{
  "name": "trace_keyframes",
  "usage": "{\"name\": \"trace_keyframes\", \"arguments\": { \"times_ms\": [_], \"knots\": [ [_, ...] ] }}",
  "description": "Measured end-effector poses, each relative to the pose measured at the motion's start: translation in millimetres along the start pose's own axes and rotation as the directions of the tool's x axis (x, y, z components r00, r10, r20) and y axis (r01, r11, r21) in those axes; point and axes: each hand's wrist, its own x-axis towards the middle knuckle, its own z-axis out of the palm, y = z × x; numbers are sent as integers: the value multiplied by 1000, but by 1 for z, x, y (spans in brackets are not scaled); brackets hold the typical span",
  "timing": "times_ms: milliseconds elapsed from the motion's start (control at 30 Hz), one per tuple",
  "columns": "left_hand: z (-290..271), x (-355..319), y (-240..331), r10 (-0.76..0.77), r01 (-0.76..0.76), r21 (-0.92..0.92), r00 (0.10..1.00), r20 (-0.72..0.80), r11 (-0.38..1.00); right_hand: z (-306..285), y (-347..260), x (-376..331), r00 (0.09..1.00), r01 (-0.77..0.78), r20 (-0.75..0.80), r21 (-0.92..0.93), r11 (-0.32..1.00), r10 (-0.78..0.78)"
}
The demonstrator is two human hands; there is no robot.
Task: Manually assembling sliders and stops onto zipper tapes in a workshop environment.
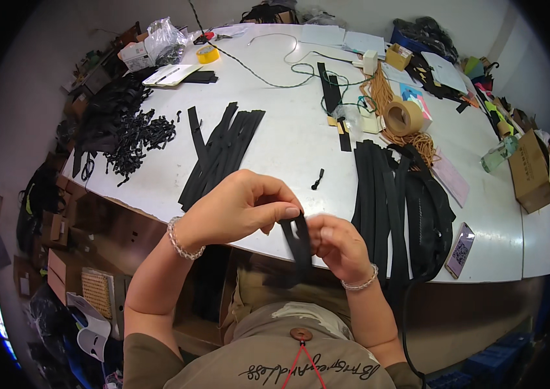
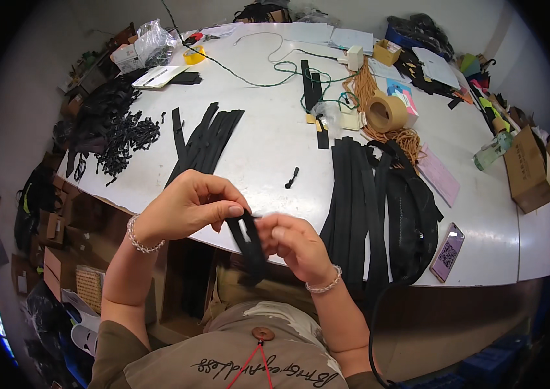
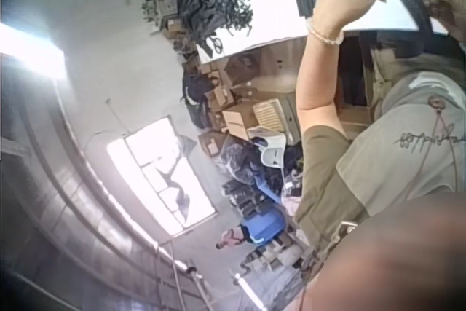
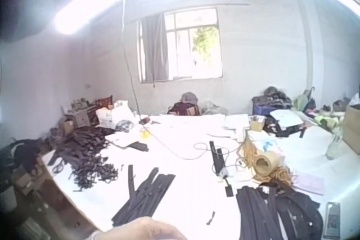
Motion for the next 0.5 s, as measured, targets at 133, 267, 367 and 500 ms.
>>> {"name": "trace_keyframes", "arguments": {
  "times_ms": [133,267,367,500],
  "knots": [
    [8,2,-21,-22,37,-147,994,103,988,11,12,11,936,164,-282,-179,970,-210],
    [16,-2,-29,-44,52,-139,997,64,989,20,13,10,963,127,-215,-183,975,-165],
    [23,-9,-30,-79,72,-159,996,-37,985,17,16,9,975,-20,-220,-60,998,6],
    [35,-16,-33,-81,82,-1,984,-158,997,24,28,4,952,-3,-300,-192,981,-56]
  ]
}}
